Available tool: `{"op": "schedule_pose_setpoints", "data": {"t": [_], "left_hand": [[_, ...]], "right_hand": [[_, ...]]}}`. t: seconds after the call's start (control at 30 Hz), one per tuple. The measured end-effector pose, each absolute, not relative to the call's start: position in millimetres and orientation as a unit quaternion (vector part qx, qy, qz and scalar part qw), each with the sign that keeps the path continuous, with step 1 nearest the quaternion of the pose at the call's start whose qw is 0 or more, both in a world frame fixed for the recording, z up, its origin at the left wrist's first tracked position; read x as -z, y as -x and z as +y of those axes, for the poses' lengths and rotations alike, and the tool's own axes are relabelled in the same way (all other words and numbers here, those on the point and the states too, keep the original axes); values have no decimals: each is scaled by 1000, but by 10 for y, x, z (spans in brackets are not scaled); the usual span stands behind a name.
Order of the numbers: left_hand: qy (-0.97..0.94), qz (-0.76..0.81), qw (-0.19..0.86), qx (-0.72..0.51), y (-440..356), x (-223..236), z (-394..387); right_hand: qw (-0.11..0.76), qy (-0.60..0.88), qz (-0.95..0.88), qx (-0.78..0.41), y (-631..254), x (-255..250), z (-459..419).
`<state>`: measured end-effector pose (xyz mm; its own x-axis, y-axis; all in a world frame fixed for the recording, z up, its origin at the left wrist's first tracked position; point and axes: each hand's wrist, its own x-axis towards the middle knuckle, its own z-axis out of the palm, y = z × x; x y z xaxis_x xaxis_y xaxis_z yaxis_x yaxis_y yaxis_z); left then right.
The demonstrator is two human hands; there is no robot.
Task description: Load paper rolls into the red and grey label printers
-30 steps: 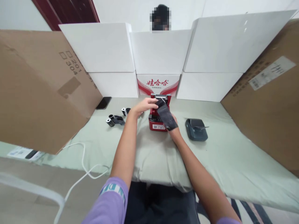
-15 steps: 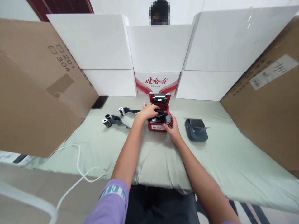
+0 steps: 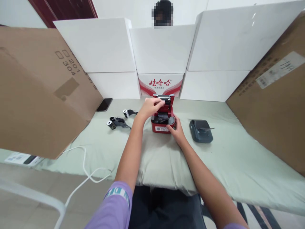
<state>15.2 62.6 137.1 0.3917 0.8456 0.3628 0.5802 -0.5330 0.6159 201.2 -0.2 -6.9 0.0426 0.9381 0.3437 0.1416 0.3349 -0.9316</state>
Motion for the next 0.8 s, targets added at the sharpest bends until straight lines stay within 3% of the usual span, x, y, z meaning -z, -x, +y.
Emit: {"op": "schedule_pose_setpoints", "data": {"t": [0.1,0.17,0.43,0.63,0.8], "left_hand": [[-800,494,55,-336,-222,-1351,650],[-806,512,27,-295,-283,-1289,691],[-819,519,23,-246,-349,-1411,562],[-810,563,120,-113,-398,-1622,270],[-800,585,85,-104,-541,-1611,188]], "right_hand": [[561,455,-593,-355,-2010,61,-4],[561,454,-592,-359,-2007,55,-6],[558,456,-595,-355,-2006,57,-2],[574,451,-582,-358,-1997,86,8],[574,449,-583,-360,-1997,105,26]]}}
